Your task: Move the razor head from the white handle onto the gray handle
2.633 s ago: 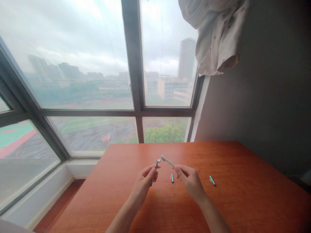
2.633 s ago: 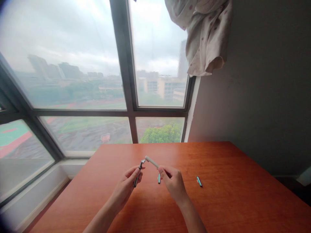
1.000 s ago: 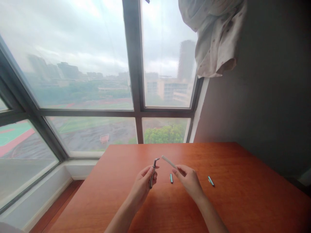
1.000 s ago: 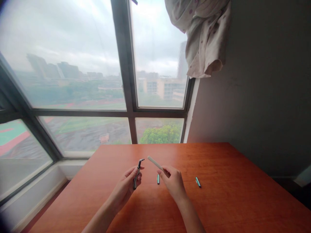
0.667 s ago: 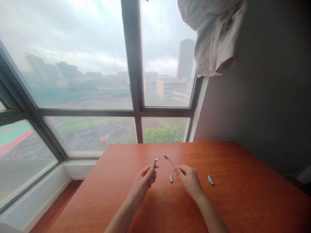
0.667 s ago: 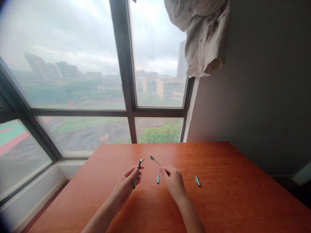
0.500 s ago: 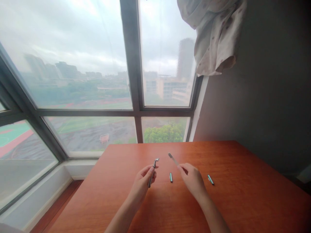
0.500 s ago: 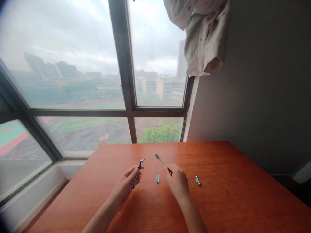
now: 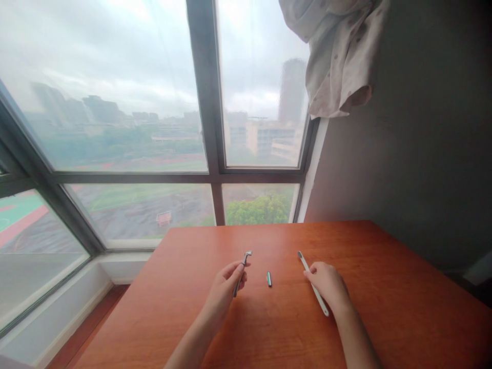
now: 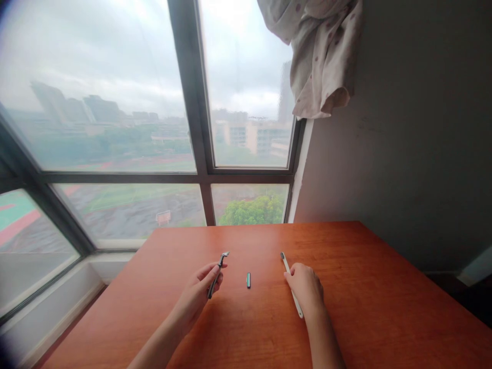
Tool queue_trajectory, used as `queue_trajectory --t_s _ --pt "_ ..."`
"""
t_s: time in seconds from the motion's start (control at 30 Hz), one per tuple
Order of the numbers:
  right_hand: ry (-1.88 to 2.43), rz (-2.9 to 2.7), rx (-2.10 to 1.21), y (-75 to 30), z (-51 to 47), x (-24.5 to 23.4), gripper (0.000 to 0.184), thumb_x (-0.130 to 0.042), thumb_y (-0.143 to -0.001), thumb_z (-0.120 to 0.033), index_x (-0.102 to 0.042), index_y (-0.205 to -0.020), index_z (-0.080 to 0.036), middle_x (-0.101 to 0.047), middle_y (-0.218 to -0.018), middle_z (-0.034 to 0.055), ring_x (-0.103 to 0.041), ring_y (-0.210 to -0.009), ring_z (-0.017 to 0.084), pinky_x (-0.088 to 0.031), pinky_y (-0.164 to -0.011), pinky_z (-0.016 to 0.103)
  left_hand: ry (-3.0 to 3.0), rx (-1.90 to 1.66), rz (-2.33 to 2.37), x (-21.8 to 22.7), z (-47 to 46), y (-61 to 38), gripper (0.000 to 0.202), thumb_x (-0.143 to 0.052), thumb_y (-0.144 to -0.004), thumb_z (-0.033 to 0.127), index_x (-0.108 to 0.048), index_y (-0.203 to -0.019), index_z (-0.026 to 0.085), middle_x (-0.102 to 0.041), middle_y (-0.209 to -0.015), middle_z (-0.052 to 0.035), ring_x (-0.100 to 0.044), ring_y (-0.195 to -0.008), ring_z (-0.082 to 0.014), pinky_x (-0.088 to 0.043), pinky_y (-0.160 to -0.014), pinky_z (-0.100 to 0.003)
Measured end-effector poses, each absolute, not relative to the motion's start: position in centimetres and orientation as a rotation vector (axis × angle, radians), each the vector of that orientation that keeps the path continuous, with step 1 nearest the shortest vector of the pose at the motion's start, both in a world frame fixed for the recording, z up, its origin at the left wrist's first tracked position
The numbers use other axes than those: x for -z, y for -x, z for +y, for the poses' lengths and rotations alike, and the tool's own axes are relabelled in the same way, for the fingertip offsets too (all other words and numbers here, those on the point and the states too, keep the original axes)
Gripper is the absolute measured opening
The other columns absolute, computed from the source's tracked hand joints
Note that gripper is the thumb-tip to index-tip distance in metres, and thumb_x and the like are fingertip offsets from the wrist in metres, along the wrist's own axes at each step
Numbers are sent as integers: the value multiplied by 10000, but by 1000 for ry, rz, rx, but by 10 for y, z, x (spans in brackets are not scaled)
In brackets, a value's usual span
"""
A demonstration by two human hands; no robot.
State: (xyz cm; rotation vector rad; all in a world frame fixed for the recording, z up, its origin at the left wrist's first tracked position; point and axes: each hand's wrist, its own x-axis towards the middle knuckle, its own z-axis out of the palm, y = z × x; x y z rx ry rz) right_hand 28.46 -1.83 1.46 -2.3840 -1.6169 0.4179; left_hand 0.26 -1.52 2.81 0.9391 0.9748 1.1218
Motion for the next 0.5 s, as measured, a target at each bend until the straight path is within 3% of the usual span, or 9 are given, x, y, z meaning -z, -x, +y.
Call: queue_trajectory --t_s 0.5 --pt "2408 -1639 -305 -291 -19 -9 89 -583 -789 -277 -650 -741 -241 -722 -862 74 -673 -769 248 -342 -532 264 -951 -1116 1012 -33 -17 -3 479 -752 -652 523 -729 -930 134 -558 -621 -3 -459 -556 -102 -323 -525 -208"
